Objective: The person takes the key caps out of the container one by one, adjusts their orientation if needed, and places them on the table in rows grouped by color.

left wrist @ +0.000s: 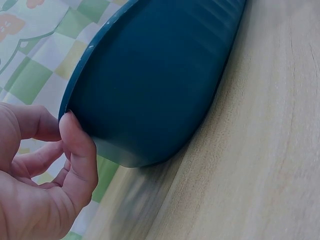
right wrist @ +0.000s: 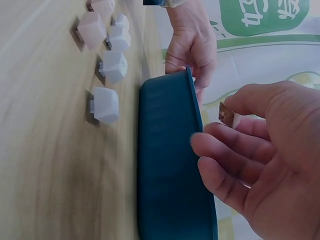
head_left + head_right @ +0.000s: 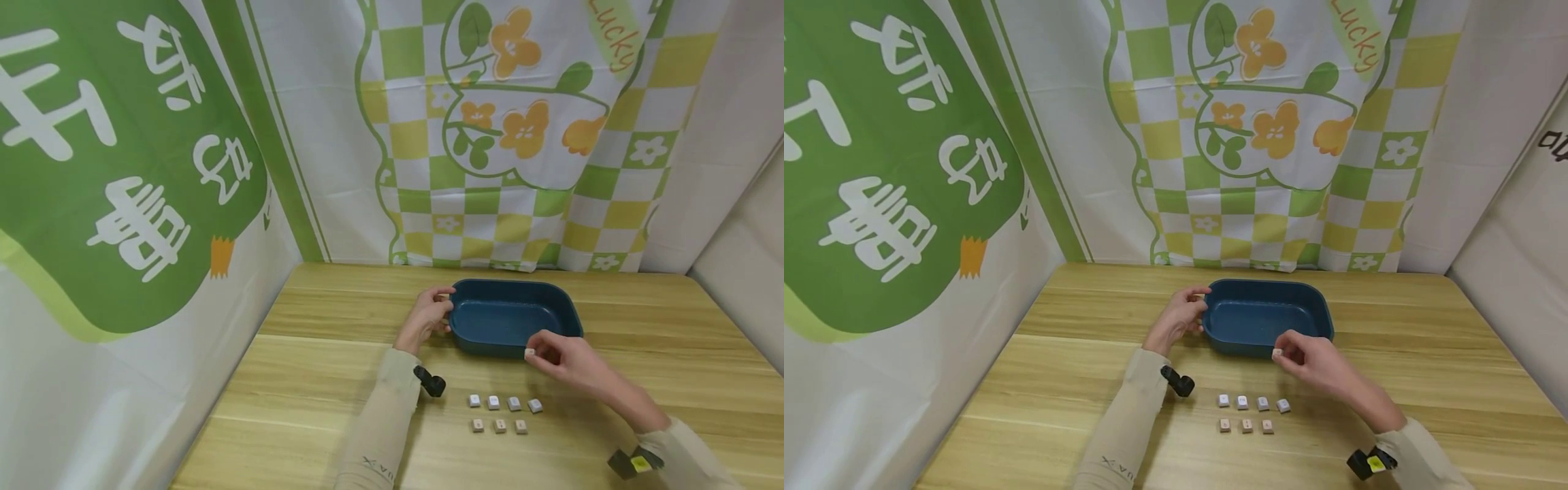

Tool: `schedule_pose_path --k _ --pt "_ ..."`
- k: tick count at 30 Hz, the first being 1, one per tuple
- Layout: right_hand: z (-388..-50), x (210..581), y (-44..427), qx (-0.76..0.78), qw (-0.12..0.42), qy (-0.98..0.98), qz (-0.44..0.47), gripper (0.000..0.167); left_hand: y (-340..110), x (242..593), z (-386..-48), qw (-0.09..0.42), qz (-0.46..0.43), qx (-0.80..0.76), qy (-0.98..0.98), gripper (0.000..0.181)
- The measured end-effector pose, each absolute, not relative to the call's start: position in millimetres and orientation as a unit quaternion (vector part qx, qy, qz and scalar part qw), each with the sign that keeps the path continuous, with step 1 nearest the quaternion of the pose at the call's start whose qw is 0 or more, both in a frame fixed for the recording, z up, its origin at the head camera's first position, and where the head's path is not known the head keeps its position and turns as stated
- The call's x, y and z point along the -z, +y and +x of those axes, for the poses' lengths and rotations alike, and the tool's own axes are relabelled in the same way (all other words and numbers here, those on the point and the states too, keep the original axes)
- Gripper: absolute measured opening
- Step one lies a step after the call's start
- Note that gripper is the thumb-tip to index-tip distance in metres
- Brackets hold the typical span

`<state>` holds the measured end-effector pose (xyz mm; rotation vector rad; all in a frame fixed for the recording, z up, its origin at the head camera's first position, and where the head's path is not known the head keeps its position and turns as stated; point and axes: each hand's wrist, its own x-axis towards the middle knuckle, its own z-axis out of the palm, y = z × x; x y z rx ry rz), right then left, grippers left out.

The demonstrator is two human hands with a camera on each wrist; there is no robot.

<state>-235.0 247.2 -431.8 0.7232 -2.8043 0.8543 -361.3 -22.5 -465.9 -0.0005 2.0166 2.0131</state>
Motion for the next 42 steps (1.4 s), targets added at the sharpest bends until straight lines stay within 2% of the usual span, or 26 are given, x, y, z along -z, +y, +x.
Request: schedule_pose_path --k 6,17,26,35,42 --pt "-227.1 430.5 250.6 -0.275 0.019 -0.931 0.241 0.008 -22.7 465.4 -361.5 0.148 0.003 -0.697 0.702 0.038" --pt "-215.0 438.4 257.7 -0.261 0.007 -0.921 0.288 0.004 -23.9 463.3 -360.1 0.149 0.001 -0.698 0.701 0.038" --pt "-211.0 444.9 259.4 -0.268 -0.028 -0.911 0.313 0.009 -24.6 463.5 -359.8 0.149 0.008 -0.696 0.702 0.038" --pt "-207.3 453.9 259.1 -0.280 -0.011 -0.886 0.369 0.010 -24.3 462.3 -360.0 0.147 0.006 -0.697 0.702 0.037" --pt "-202.3 461.1 261.2 -0.290 -0.058 -0.888 0.352 0.010 -24.6 464.0 -360.3 0.150 0.005 -0.697 0.701 0.038"
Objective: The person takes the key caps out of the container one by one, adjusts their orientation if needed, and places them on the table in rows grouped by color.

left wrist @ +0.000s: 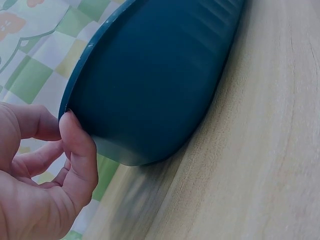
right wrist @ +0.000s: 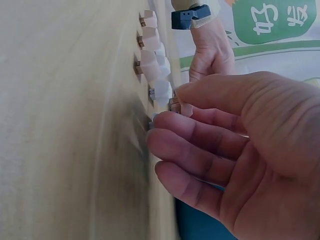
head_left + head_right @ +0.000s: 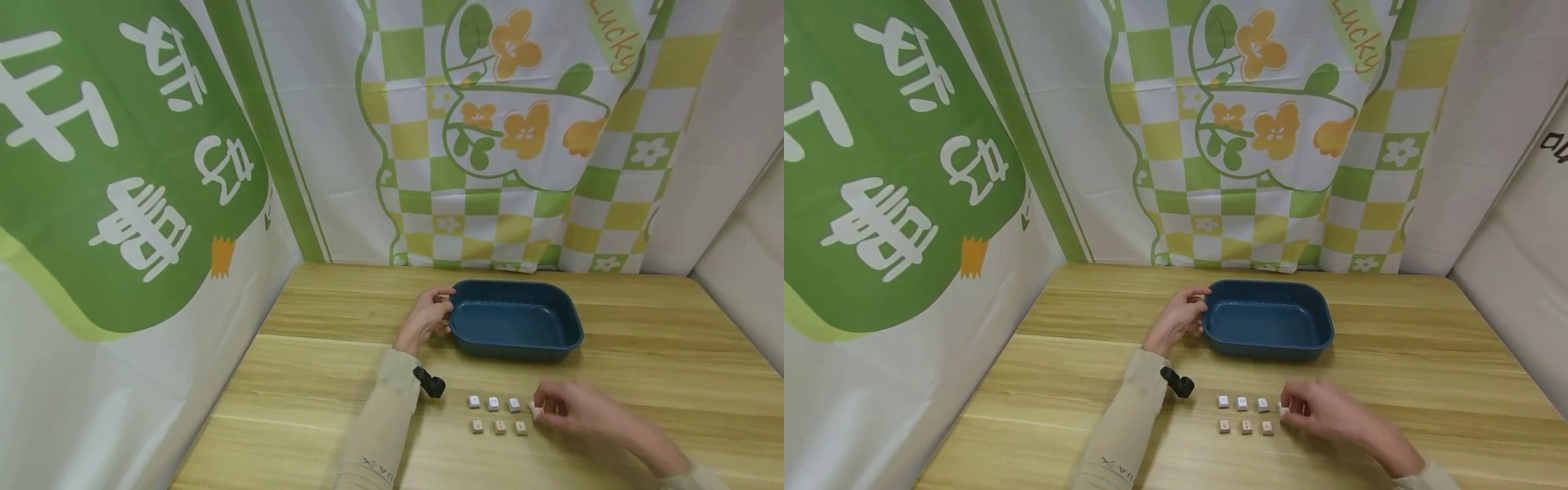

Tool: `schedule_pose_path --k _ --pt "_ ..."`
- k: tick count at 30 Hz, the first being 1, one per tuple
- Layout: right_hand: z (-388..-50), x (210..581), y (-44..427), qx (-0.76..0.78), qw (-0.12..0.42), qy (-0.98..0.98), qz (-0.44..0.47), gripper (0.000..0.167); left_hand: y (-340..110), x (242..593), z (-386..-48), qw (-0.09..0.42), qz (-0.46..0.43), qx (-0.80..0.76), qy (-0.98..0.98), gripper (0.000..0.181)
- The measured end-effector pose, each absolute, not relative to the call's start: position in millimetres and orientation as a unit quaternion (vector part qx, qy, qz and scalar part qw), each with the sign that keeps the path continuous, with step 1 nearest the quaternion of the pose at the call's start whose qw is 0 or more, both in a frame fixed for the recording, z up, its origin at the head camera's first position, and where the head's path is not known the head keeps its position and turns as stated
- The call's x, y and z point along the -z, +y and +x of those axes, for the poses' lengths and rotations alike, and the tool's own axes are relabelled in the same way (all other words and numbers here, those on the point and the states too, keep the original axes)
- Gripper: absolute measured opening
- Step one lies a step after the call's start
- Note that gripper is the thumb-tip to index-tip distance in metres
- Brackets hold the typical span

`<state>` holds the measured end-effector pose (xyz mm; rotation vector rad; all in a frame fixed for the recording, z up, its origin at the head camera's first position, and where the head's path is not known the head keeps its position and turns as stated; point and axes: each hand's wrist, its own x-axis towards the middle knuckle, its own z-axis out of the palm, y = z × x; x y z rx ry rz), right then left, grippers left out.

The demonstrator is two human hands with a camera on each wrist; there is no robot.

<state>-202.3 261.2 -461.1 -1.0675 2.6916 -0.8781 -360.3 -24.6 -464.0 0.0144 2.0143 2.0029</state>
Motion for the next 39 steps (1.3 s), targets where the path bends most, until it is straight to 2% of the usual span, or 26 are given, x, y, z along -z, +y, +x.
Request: schedule_pose_path --k 23,33,39 --pt "-196.0 462.1 260.4 0.292 0.137 0.888 -0.327 0.006 -26.9 460.5 -360.5 0.155 -0.006 -0.702 0.695 0.037" --pt "-195.4 463.9 262.4 0.300 0.160 0.883 -0.323 0.009 -24.1 462.8 -359.3 0.158 0.001 -0.701 0.695 0.039" --pt "-194.8 462.9 264.4 0.297 0.156 0.883 -0.328 0.010 -23.5 464.7 -359.1 0.156 0.000 -0.704 0.693 0.039"
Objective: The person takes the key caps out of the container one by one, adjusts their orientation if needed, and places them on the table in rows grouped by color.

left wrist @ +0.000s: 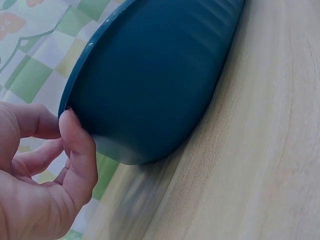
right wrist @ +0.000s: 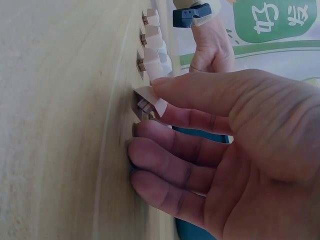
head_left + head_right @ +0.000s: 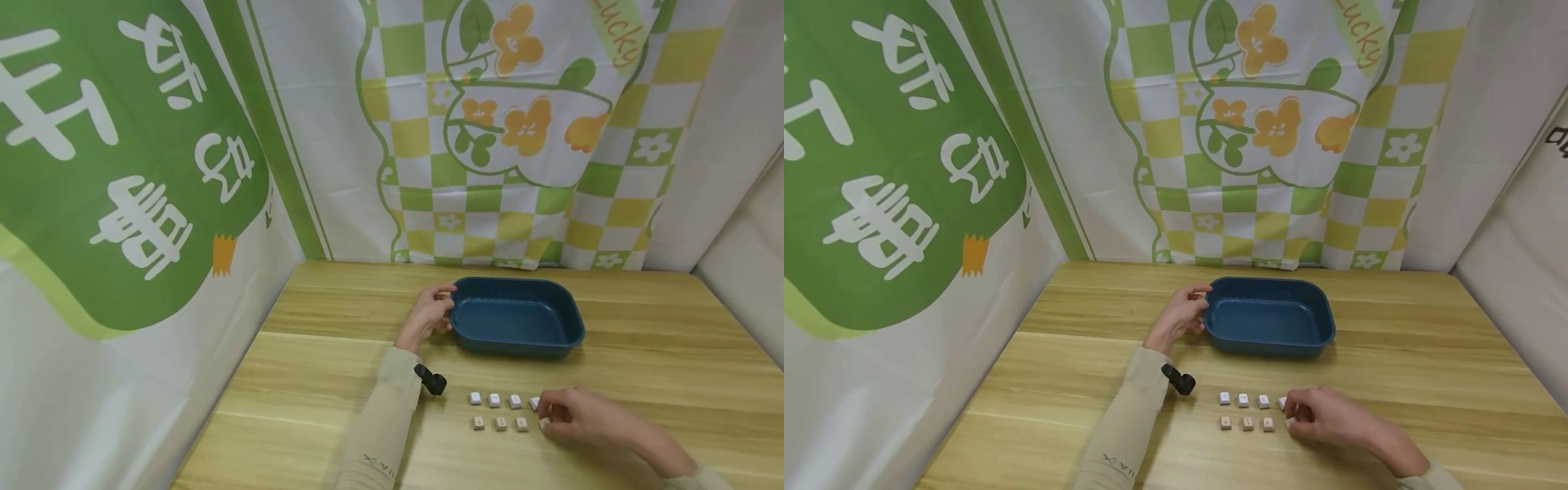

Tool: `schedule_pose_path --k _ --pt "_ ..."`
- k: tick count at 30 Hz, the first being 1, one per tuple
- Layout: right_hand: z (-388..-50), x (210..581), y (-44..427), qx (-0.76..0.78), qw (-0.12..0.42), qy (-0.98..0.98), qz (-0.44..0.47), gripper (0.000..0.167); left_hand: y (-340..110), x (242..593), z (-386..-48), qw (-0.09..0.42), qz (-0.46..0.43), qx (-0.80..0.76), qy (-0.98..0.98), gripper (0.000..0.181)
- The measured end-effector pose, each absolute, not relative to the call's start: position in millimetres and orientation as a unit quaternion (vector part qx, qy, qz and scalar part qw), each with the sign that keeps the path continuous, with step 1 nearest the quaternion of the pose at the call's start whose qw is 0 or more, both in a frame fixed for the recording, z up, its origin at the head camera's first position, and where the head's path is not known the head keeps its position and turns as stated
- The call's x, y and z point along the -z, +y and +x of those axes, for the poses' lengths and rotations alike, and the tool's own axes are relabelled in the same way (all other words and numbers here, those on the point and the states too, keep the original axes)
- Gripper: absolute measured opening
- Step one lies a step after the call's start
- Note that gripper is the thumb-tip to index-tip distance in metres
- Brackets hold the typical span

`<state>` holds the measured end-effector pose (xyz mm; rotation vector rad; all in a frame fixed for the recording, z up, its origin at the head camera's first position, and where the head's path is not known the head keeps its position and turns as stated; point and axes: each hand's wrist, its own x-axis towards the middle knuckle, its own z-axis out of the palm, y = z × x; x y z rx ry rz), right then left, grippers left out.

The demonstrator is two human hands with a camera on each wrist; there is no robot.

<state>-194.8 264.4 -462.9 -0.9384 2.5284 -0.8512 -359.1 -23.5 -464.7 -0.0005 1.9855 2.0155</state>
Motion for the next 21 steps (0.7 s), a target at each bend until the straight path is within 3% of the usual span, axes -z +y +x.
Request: schedule_pose_path --k 17,21 --pt "-195.7 454.0 275.0 0.275 0.175 0.891 -0.315 0.013 -21.7 470.2 -359.6 0.157 0.006 -0.706 0.691 0.038" --pt "-200.0 449.9 277.7 0.279 0.180 0.890 -0.314 0.009 -28.6 469.2 -362.2 0.137 -0.002 -0.721 0.679 0.038"
